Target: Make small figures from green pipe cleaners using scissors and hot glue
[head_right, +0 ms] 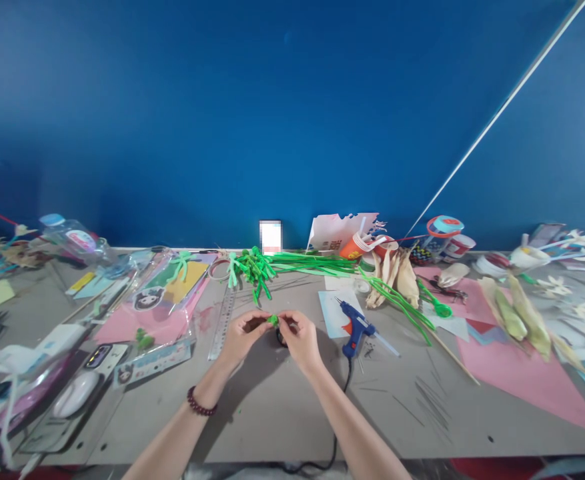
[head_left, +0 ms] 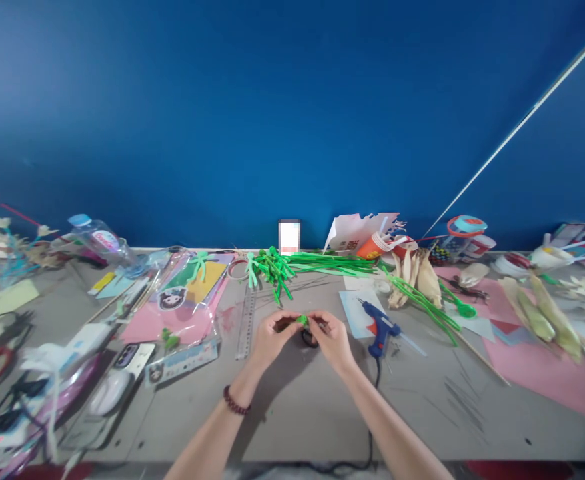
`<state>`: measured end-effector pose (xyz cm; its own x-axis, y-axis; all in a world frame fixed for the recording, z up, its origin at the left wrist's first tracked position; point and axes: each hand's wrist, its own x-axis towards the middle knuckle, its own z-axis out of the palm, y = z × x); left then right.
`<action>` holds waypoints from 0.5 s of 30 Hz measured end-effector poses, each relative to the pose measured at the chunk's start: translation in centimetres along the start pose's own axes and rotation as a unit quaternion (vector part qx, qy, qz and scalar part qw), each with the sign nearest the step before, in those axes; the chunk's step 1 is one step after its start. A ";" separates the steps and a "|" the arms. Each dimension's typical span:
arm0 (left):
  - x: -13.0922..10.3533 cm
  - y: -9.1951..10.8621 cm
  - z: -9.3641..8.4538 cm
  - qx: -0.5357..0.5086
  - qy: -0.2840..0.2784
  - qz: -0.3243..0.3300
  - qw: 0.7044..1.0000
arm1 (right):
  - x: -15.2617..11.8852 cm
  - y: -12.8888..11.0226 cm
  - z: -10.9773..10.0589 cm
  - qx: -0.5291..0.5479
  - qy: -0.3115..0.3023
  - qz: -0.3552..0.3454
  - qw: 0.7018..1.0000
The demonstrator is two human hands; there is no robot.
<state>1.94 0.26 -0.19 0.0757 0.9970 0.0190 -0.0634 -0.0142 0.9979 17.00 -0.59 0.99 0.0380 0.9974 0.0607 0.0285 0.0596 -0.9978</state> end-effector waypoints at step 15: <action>-0.9 1.2 0.6 0.070 0.012 0.135 0.988 | 0.1 0.4 -0.2 0.143 -0.065 0.019 0.987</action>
<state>2.36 -0.72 1.04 0.0504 0.9570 0.2857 0.0602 -0.2884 0.9556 17.18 -0.44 0.56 -0.0950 0.9947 0.0386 -0.2553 0.0131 -0.9668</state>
